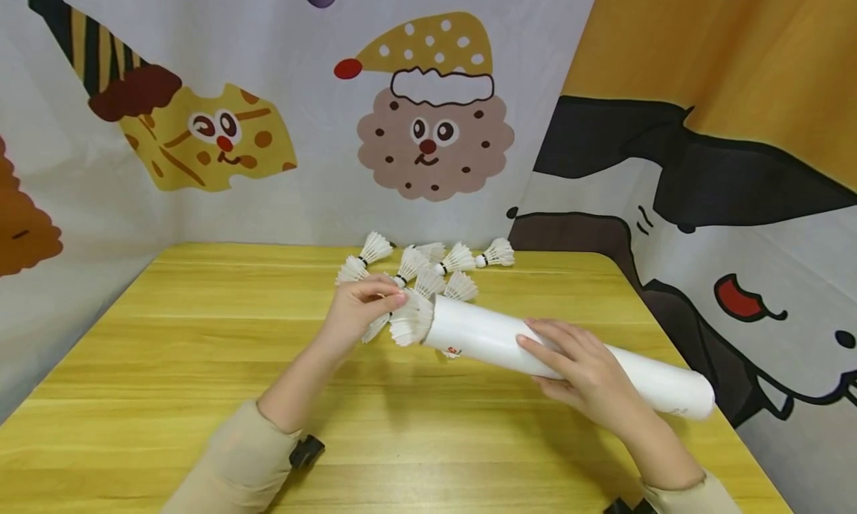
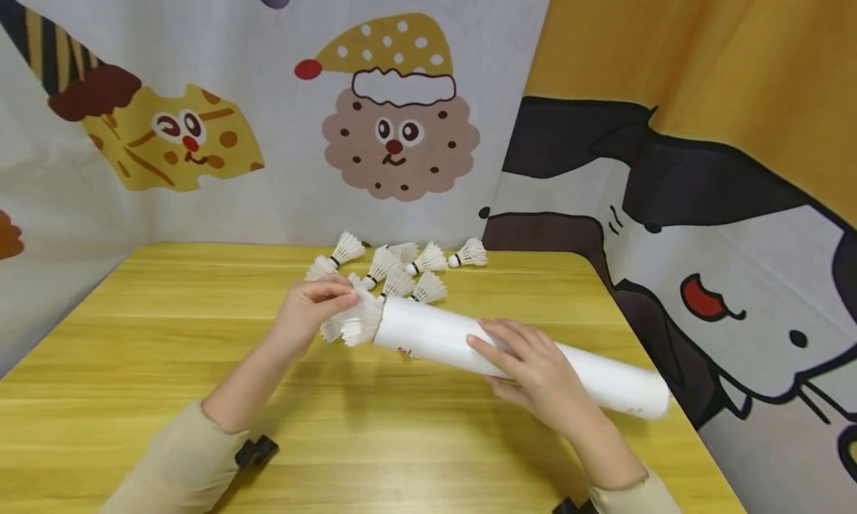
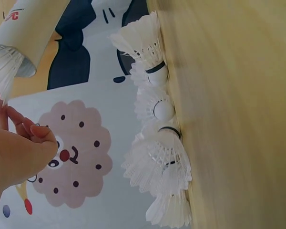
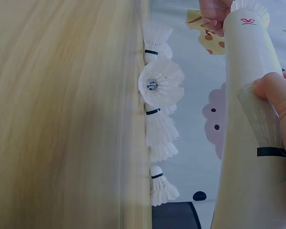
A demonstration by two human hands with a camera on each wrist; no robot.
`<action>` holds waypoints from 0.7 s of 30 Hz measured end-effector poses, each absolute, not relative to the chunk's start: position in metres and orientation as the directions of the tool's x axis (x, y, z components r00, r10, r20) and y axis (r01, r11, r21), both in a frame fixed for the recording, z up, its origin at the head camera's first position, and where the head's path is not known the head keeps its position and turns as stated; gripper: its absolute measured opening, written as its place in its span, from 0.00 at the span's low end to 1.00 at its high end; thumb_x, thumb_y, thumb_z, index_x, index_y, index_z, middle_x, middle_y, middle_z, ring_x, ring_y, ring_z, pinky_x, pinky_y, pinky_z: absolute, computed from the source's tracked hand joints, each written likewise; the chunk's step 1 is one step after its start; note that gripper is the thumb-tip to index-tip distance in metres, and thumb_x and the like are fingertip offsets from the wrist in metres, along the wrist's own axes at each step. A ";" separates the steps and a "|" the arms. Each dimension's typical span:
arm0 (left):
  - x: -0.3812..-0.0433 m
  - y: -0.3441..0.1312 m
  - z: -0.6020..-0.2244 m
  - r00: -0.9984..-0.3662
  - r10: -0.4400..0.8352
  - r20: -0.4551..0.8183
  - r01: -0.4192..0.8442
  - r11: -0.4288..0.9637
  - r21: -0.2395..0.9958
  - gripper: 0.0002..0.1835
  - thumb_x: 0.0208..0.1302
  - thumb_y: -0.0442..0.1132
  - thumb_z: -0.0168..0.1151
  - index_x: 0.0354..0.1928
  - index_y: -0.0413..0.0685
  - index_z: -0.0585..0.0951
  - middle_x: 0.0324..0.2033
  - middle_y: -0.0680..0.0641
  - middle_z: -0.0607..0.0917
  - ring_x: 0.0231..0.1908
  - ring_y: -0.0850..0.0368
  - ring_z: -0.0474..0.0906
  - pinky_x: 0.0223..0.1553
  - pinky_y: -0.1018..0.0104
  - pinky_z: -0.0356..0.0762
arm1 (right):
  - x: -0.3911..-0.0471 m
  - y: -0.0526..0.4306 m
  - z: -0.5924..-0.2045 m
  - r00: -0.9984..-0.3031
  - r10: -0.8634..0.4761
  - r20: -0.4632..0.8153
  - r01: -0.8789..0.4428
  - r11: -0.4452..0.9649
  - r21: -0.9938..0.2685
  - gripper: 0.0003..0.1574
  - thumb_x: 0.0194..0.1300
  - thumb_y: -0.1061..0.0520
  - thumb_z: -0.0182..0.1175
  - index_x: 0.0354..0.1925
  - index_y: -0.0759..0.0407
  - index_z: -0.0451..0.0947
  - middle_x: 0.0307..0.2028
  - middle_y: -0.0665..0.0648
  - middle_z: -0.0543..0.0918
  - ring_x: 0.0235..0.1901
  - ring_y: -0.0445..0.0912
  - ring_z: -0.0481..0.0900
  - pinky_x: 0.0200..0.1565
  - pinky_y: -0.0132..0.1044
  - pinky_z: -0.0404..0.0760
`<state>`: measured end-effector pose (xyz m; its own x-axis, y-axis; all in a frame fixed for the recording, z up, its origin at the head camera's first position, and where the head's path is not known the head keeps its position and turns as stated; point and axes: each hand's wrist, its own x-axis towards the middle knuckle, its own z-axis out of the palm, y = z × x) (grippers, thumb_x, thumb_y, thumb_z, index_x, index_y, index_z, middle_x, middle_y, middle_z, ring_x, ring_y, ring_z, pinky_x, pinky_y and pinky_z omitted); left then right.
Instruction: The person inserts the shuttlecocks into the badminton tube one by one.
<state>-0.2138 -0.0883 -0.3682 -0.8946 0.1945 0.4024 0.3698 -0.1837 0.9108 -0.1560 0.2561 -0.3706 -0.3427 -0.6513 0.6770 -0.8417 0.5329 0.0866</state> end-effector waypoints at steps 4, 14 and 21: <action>-0.216 -0.084 -0.369 -0.902 0.206 0.379 0.350 -0.163 0.922 0.07 0.56 0.24 0.66 0.35 0.24 0.81 0.35 0.49 0.81 0.37 0.57 0.75 0.36 0.70 0.77 | -0.156 0.256 -0.370 -0.338 -0.645 0.686 -0.844 0.530 0.082 0.28 0.72 0.41 0.50 0.58 0.57 0.78 0.57 0.61 0.76 0.52 0.57 0.75 0.49 0.46 0.70; -0.216 -0.075 -0.369 -0.909 0.233 0.345 0.315 -0.156 0.936 0.07 0.54 0.24 0.68 0.34 0.26 0.83 0.32 0.49 0.82 0.34 0.56 0.73 0.33 0.71 0.75 | -0.157 0.255 -0.372 -0.330 -0.640 0.694 -0.865 0.499 0.048 0.28 0.71 0.42 0.52 0.57 0.59 0.78 0.57 0.62 0.76 0.52 0.57 0.75 0.57 0.39 0.66; -0.217 -0.070 -0.372 -0.891 0.254 0.375 0.352 -0.134 0.926 0.06 0.53 0.25 0.69 0.33 0.28 0.83 0.31 0.49 0.80 0.32 0.57 0.70 0.30 0.73 0.70 | -0.157 0.254 -0.373 -0.326 -0.637 0.699 -0.879 0.475 0.023 0.27 0.70 0.43 0.54 0.57 0.60 0.77 0.57 0.63 0.76 0.52 0.58 0.75 0.60 0.37 0.63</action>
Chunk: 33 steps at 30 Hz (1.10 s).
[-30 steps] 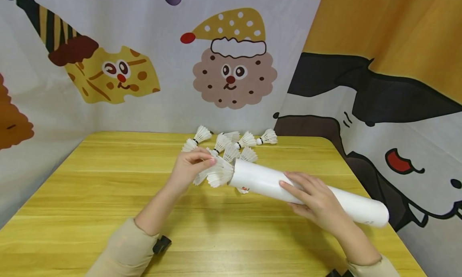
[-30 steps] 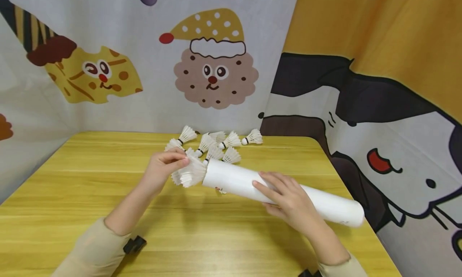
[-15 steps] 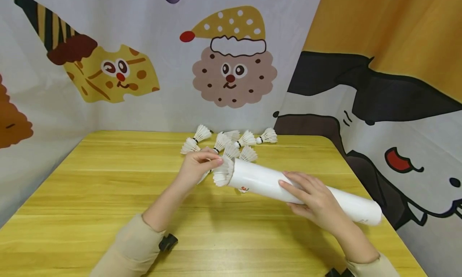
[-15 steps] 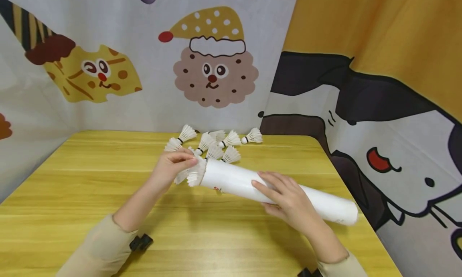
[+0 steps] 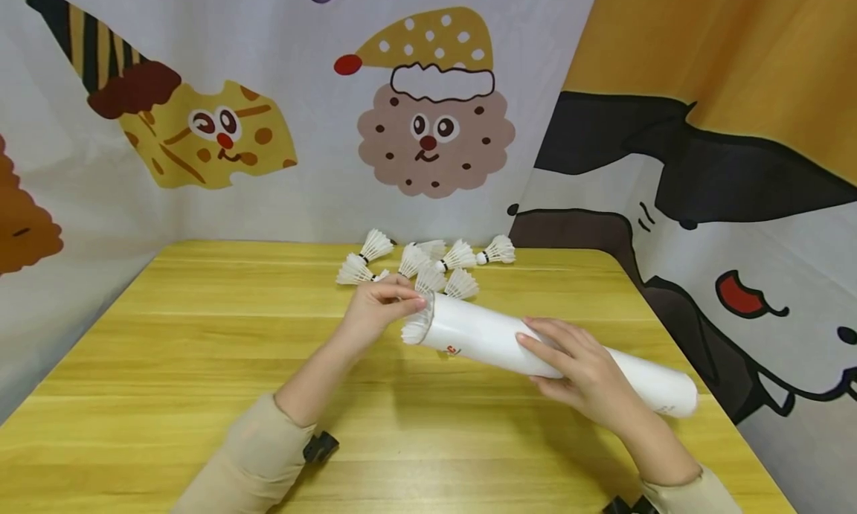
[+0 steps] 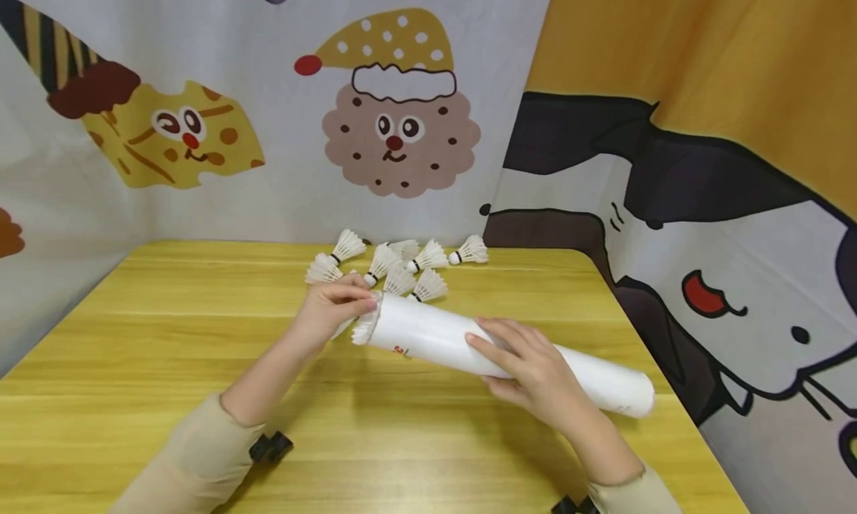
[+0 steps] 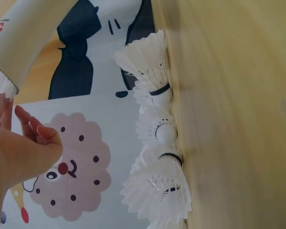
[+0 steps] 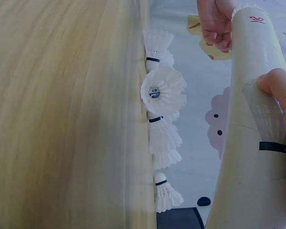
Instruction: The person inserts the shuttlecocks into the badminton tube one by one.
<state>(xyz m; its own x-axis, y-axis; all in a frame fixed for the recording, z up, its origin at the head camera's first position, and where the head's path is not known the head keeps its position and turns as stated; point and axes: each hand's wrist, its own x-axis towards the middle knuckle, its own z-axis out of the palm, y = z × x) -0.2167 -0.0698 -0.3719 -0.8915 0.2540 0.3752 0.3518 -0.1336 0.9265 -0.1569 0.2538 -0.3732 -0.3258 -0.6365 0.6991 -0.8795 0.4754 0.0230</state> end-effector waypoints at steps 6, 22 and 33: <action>-0.217 -0.065 -0.372 -0.882 0.262 0.393 0.377 -0.109 0.920 0.05 0.52 0.24 0.69 0.33 0.28 0.84 0.30 0.50 0.78 0.30 0.58 0.67 0.27 0.74 0.66 | -0.158 0.254 -0.374 -0.333 -0.630 0.701 -0.883 0.469 0.001 0.28 0.70 0.43 0.54 0.57 0.60 0.77 0.57 0.63 0.76 0.52 0.58 0.75 0.61 0.36 0.62; -0.215 -0.045 -0.373 -0.828 0.242 0.506 0.498 -0.098 0.862 0.07 0.46 0.15 0.57 0.22 0.29 0.82 0.30 0.49 0.74 0.33 0.57 0.68 0.32 0.71 0.67 | -0.157 0.252 -0.375 -0.338 -0.620 0.708 -0.892 0.451 -0.031 0.28 0.69 0.43 0.55 0.57 0.61 0.77 0.57 0.63 0.76 0.54 0.57 0.74 0.62 0.35 0.61; -0.215 -0.046 -0.375 -0.830 0.253 0.497 0.519 0.024 0.854 0.07 0.50 0.18 0.61 0.27 0.33 0.86 0.32 0.48 0.74 0.39 0.54 0.70 0.39 0.66 0.76 | -0.158 0.255 -0.376 -0.363 -0.612 0.703 -0.879 0.475 -0.041 0.28 0.69 0.42 0.55 0.57 0.60 0.77 0.57 0.62 0.76 0.53 0.57 0.74 0.61 0.34 0.62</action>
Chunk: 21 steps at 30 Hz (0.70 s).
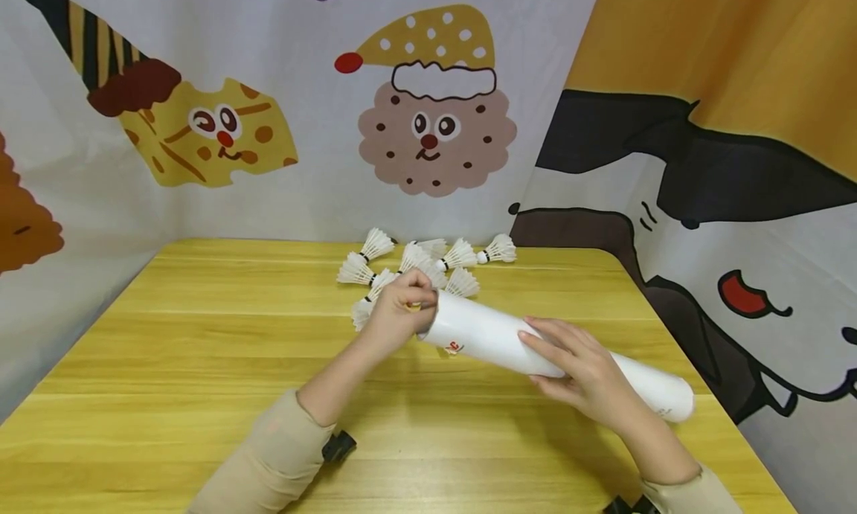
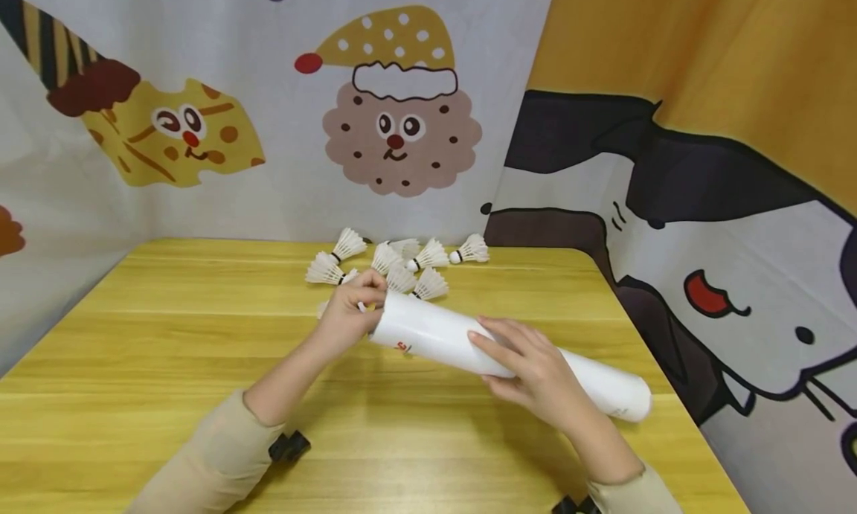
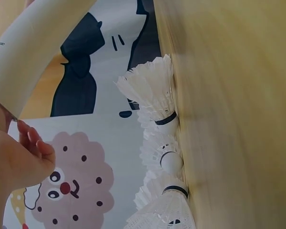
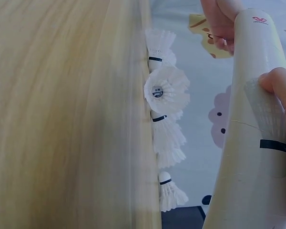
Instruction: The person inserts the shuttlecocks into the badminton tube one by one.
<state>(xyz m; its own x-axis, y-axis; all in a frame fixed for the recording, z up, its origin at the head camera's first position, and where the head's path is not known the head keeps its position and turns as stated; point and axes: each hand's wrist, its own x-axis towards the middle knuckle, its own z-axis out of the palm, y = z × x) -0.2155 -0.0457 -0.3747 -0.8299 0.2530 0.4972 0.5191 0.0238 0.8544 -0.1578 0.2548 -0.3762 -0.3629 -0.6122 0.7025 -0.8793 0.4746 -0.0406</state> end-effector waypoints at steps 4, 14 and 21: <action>-0.216 -0.047 -0.375 -0.792 0.241 0.561 0.581 0.016 0.814 0.05 0.51 0.20 0.65 0.28 0.34 0.86 0.31 0.49 0.73 0.39 0.54 0.69 0.38 0.65 0.77 | -0.158 0.255 -0.375 -0.364 -0.605 0.708 -0.879 0.474 -0.047 0.28 0.69 0.43 0.55 0.57 0.60 0.78 0.57 0.62 0.76 0.53 0.57 0.74 0.61 0.34 0.62; -0.206 -0.047 -0.363 -0.617 0.223 0.755 0.781 0.058 0.621 0.09 0.44 0.15 0.68 0.26 0.32 0.84 0.30 0.45 0.73 0.35 0.54 0.67 0.35 0.67 0.73 | -0.159 0.256 -0.374 -0.349 -0.599 0.721 -0.886 0.460 -0.046 0.28 0.68 0.43 0.56 0.56 0.61 0.78 0.56 0.63 0.77 0.53 0.56 0.74 0.60 0.34 0.63; -0.206 -0.045 -0.360 -0.459 0.161 0.874 0.888 0.090 0.450 0.13 0.37 0.13 0.69 0.28 0.29 0.84 0.27 0.41 0.75 0.31 0.48 0.68 0.33 0.65 0.67 | -0.159 0.255 -0.373 -0.335 -0.597 0.729 -0.893 0.448 -0.044 0.28 0.68 0.44 0.56 0.56 0.62 0.78 0.56 0.64 0.77 0.52 0.57 0.75 0.60 0.34 0.63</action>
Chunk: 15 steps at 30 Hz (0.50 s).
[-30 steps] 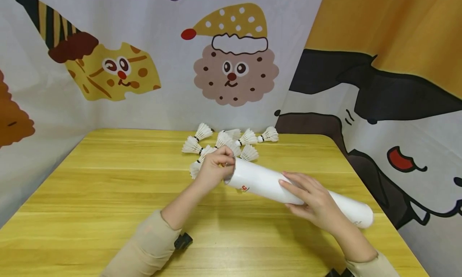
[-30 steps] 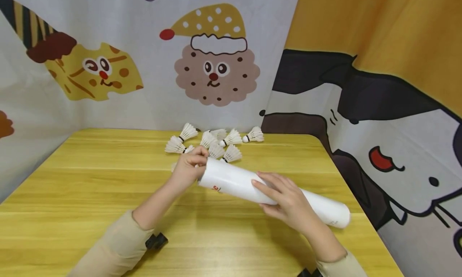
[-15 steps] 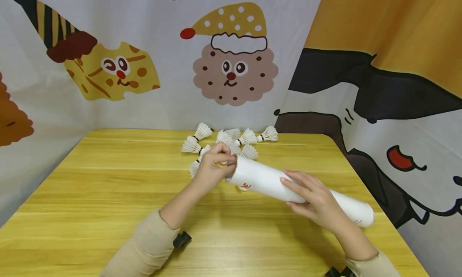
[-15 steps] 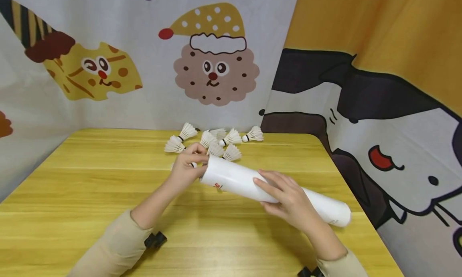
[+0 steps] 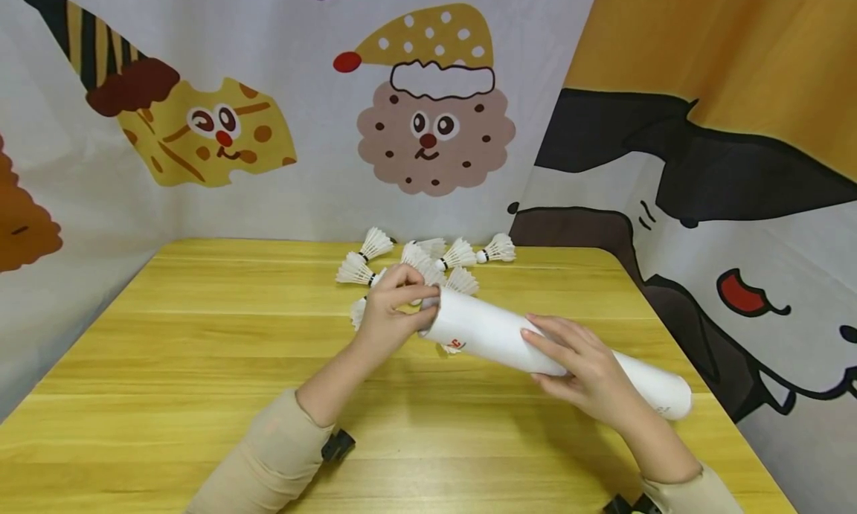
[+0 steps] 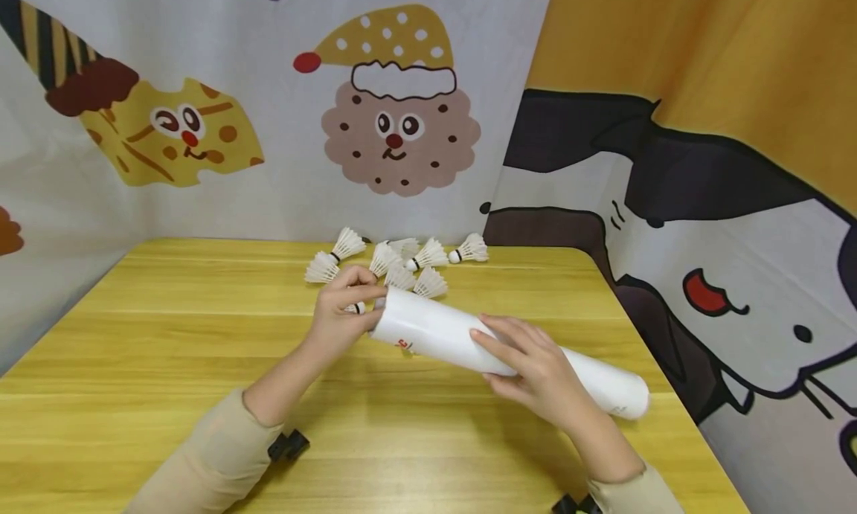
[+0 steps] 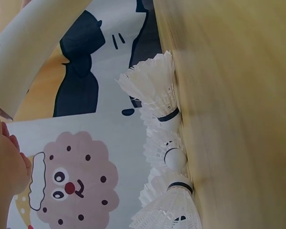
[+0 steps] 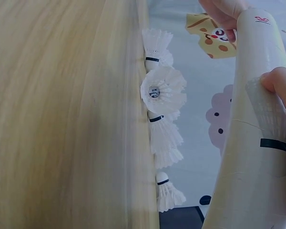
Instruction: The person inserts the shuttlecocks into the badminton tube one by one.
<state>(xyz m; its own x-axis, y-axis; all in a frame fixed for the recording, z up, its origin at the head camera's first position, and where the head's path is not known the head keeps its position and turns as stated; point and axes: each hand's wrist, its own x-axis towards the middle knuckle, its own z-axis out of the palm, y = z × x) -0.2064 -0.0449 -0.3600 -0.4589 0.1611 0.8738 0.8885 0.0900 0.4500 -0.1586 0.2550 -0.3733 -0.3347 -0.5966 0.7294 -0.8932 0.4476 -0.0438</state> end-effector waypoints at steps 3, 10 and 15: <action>-0.214 -0.045 -0.369 -0.451 0.144 0.881 0.892 0.091 0.442 0.13 0.38 0.15 0.71 0.30 0.32 0.85 0.28 0.42 0.76 0.32 0.49 0.69 0.34 0.65 0.67 | -0.159 0.255 -0.374 -0.333 -0.598 0.729 -0.895 0.443 -0.045 0.28 0.68 0.44 0.56 0.56 0.62 0.78 0.56 0.65 0.77 0.52 0.57 0.74 0.60 0.34 0.63; -0.219 -0.047 -0.376 -0.435 0.161 0.886 0.899 0.133 0.417 0.09 0.44 0.21 0.73 0.30 0.36 0.87 0.28 0.48 0.79 0.33 0.51 0.70 0.35 0.63 0.67 | -0.159 0.254 -0.373 -0.330 -0.599 0.730 -0.898 0.439 -0.046 0.27 0.68 0.44 0.57 0.56 0.62 0.78 0.56 0.64 0.77 0.52 0.57 0.74 0.60 0.34 0.64; -0.220 -0.048 -0.375 -0.423 0.129 0.897 0.902 0.154 0.403 0.09 0.42 0.20 0.73 0.25 0.37 0.87 0.28 0.48 0.77 0.34 0.51 0.70 0.36 0.65 0.69 | -0.160 0.252 -0.374 -0.319 -0.611 0.725 -0.904 0.427 -0.038 0.27 0.68 0.45 0.57 0.56 0.62 0.78 0.56 0.64 0.77 0.52 0.57 0.75 0.60 0.34 0.64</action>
